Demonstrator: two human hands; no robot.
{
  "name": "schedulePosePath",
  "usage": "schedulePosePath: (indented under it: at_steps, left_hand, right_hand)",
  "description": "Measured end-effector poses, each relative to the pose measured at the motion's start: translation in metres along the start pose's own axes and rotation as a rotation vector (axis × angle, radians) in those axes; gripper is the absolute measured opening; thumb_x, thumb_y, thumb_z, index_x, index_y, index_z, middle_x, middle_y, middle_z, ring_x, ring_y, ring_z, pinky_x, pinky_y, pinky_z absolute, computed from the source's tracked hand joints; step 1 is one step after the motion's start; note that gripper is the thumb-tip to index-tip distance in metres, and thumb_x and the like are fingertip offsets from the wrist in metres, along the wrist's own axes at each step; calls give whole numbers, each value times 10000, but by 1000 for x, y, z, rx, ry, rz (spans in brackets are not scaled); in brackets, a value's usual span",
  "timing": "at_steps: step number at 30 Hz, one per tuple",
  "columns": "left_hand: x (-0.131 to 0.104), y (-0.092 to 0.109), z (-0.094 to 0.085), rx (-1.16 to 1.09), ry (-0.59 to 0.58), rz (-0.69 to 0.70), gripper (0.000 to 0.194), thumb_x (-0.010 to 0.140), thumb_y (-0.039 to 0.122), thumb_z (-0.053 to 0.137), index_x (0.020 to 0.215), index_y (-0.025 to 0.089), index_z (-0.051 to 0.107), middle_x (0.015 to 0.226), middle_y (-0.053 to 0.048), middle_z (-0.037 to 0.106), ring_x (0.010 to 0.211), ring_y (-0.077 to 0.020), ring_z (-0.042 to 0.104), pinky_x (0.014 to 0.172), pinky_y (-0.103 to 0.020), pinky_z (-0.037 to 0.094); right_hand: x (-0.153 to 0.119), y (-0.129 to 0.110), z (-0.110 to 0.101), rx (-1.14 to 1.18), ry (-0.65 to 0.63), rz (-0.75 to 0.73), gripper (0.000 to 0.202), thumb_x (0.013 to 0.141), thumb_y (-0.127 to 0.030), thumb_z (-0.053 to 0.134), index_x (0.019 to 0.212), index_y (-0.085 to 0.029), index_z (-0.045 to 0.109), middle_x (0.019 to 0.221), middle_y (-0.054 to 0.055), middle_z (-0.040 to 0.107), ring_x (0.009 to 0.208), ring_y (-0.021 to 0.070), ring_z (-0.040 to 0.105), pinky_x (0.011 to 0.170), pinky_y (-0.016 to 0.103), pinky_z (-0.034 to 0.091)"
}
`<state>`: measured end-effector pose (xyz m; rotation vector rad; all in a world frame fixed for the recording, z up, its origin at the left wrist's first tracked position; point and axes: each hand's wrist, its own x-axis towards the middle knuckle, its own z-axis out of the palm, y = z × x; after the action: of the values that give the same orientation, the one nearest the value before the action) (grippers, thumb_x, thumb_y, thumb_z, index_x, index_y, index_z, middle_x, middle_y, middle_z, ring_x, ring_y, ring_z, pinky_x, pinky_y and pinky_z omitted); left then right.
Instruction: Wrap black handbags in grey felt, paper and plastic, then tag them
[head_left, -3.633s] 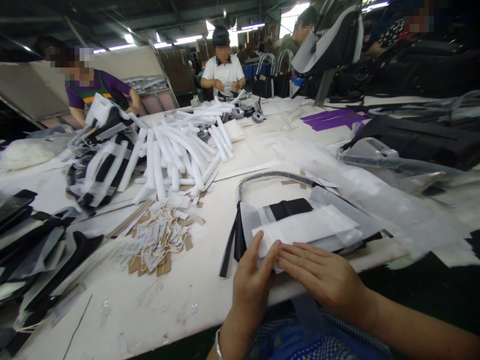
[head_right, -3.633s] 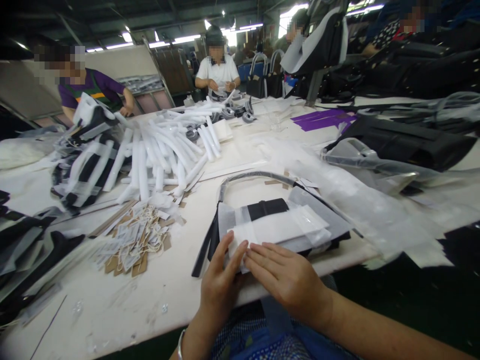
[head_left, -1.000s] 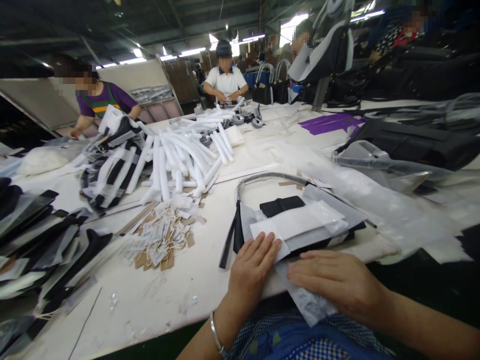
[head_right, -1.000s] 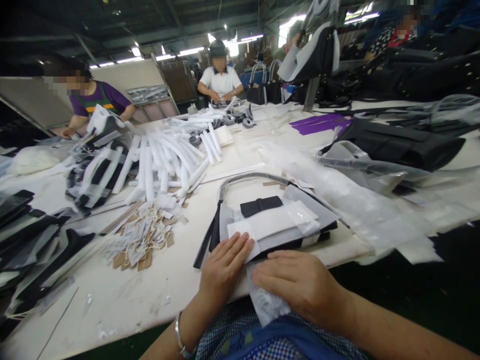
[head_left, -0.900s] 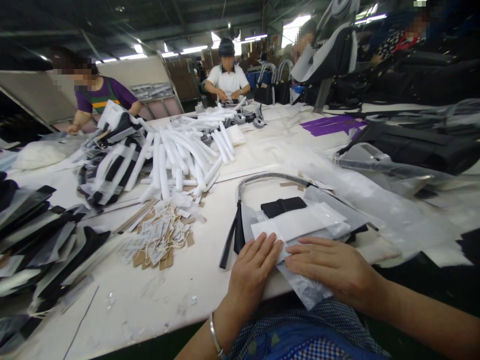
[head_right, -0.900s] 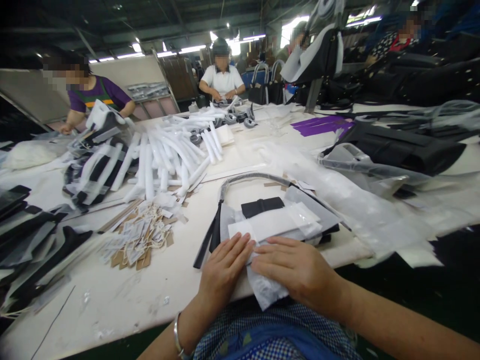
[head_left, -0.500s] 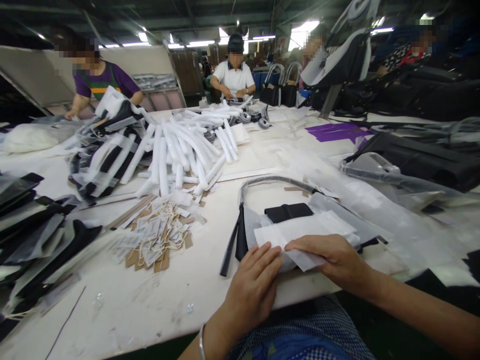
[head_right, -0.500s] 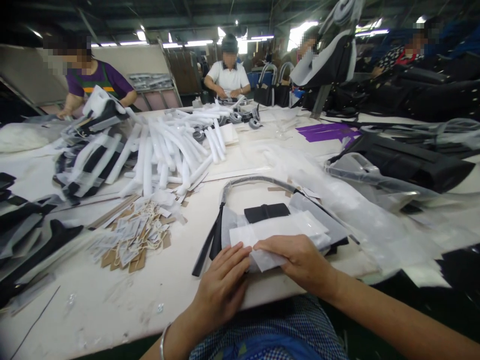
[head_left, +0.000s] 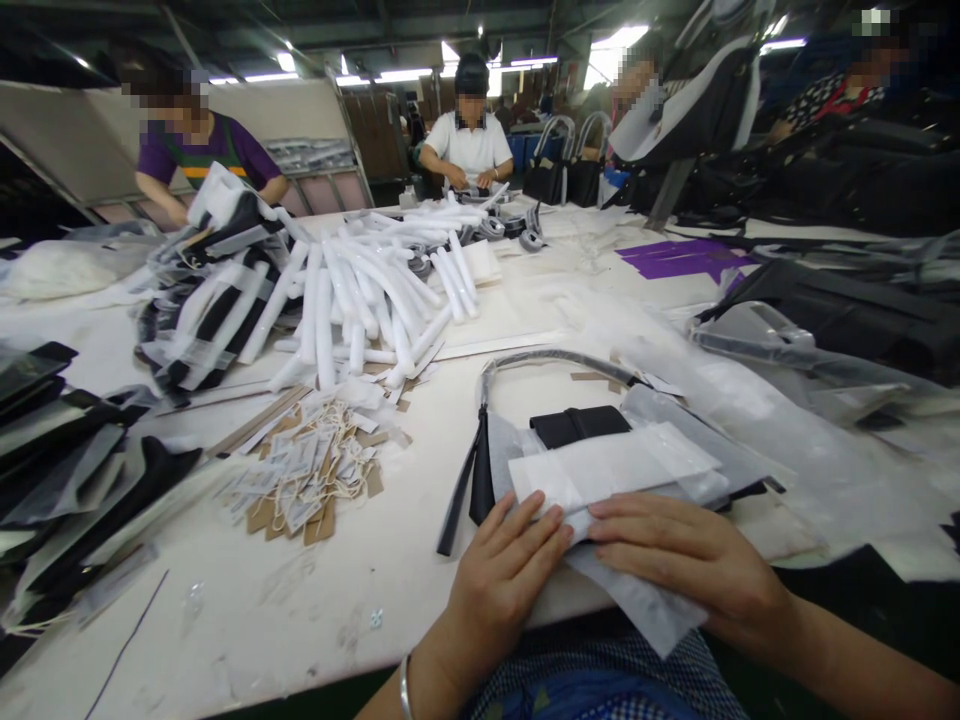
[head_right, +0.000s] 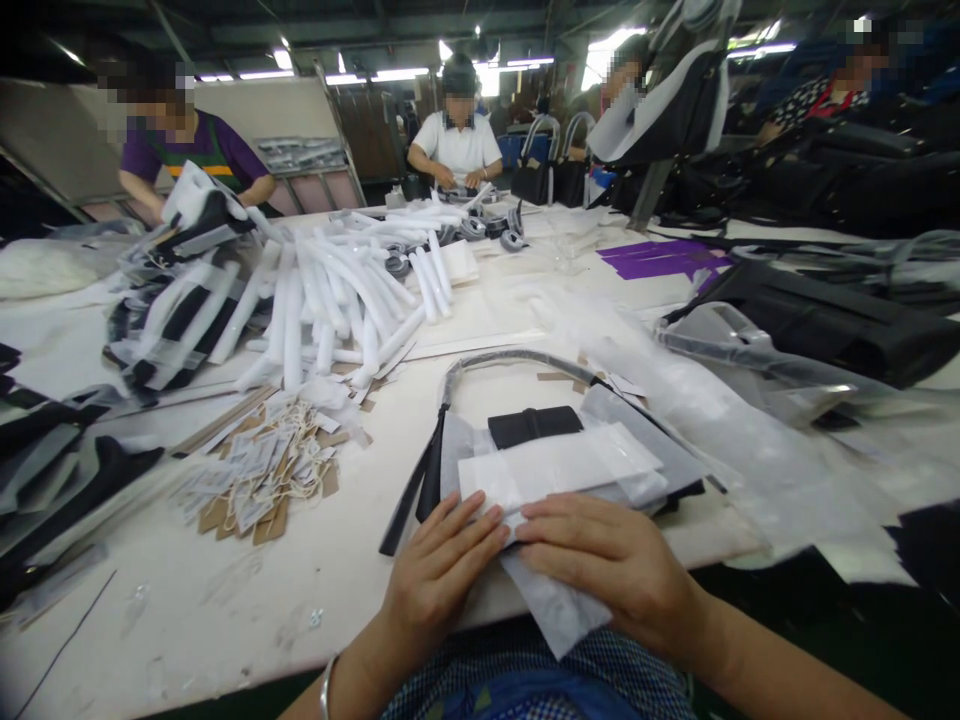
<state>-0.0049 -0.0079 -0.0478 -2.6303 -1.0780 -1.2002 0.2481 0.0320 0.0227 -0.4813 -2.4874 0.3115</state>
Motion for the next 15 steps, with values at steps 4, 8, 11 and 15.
schedulePosePath:
  at_steps: [4,8,11,15]
  left_hand:
    - [0,2,-2,49,-42,-7,395,1037,126,334,1369,143,548,1372,-58,629,1386,-193,466,1147,-455,426]
    - [2,2,-3,81,-62,11,391,1039,132,332,1358,151,559,1374,-42,628,1374,-188,480,1138,-443,435]
    - [3,1,-3,90,-54,22,389,1037,134,335,1344,155,573,1362,-48,636,1358,-192,500,1118,-443,458]
    - [4,3,-1,83,-51,22,385,1035,149,338,1338,146,577,1342,-66,650,1337,-204,525,1090,-456,488]
  right_hand:
    - [-2,-26,-2,-52,-135,-123,272,1014,-130,468,1208,-134,659,1055,85,759,1048,172,697,1101,340,477]
    - [-6,-42,-5,-74,-193,-158,304,1023,-149,429,1223,-100,653,1111,108,747,1080,196,689,1094,341,488]
    - [-4,-44,-8,-59,-153,-121,327,1019,-159,443,1297,-135,614,1099,96,752,1051,192,702,1044,324,530]
    - [10,-34,-14,-40,-102,-55,368,1003,-147,429,1330,-215,586,1042,71,764,942,185,724,929,309,577]
